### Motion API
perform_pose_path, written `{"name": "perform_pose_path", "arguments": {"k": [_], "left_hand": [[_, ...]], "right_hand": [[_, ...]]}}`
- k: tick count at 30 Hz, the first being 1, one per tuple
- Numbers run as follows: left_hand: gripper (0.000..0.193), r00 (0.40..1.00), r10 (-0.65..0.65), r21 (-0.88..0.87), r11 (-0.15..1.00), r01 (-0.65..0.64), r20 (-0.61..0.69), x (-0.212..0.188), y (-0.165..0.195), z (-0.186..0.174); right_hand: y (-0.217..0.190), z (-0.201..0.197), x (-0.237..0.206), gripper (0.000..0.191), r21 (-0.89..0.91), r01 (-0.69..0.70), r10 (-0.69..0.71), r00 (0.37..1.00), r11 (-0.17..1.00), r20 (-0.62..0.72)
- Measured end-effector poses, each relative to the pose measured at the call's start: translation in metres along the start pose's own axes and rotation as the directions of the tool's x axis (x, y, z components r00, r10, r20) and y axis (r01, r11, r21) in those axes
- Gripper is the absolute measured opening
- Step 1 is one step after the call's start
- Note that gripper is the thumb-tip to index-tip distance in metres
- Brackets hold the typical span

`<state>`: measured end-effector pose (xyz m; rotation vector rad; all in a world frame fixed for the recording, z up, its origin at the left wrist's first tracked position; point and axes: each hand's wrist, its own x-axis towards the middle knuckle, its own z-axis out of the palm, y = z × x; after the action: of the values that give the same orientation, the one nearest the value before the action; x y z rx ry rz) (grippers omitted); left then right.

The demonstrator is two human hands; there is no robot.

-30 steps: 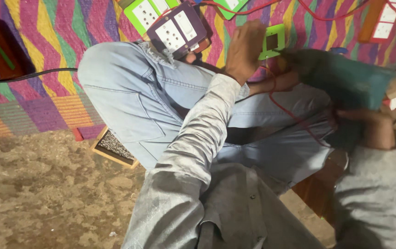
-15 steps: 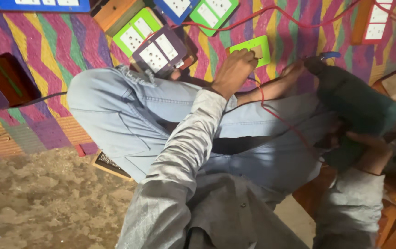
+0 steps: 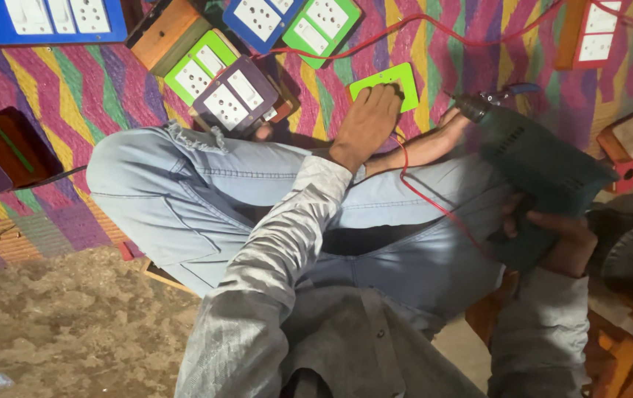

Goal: The person sits cross-legged on the floor and uses a corded electric drill to drill holes in colored switch plate covers, holding each plate steady with one hand while drilling. They set finished plates aside and pick up the next plate, repeating the drilling cycle.

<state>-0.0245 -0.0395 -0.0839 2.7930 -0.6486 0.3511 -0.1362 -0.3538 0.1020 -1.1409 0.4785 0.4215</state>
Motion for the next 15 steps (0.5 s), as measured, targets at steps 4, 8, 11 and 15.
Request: {"name": "perform_pose_path", "arguments": {"k": [4, 8, 11, 15], "left_hand": [[0.031, 0.999, -0.023, -0.018, 1.000, 0.023, -0.029, 0.002, 0.003, 0.003], [0.030, 0.999, -0.048, -0.248, 0.968, 0.048, 0.008, 0.005, -0.004, -0.010], [0.061, 0.988, -0.140, -0.481, 0.871, 0.095, -0.058, 0.005, -0.018, -0.026], [0.087, 0.961, -0.266, -0.425, 0.881, 0.208, -0.080, 0.001, -0.035, -0.038]], "right_hand": [[0.005, 0.009, -0.001, 0.051, -0.031, 0.078, -0.079, 0.996, 0.996, -0.043], [0.004, 0.027, -0.003, 0.059, -0.016, 0.082, -0.084, 0.990, 0.996, -0.114], [0.000, 0.043, -0.006, 0.051, -0.157, 0.131, -0.138, 0.990, 0.979, -0.036], [-0.004, 0.069, -0.008, 0.053, -0.352, 0.051, -0.093, 0.990, 0.935, -0.103]]}}
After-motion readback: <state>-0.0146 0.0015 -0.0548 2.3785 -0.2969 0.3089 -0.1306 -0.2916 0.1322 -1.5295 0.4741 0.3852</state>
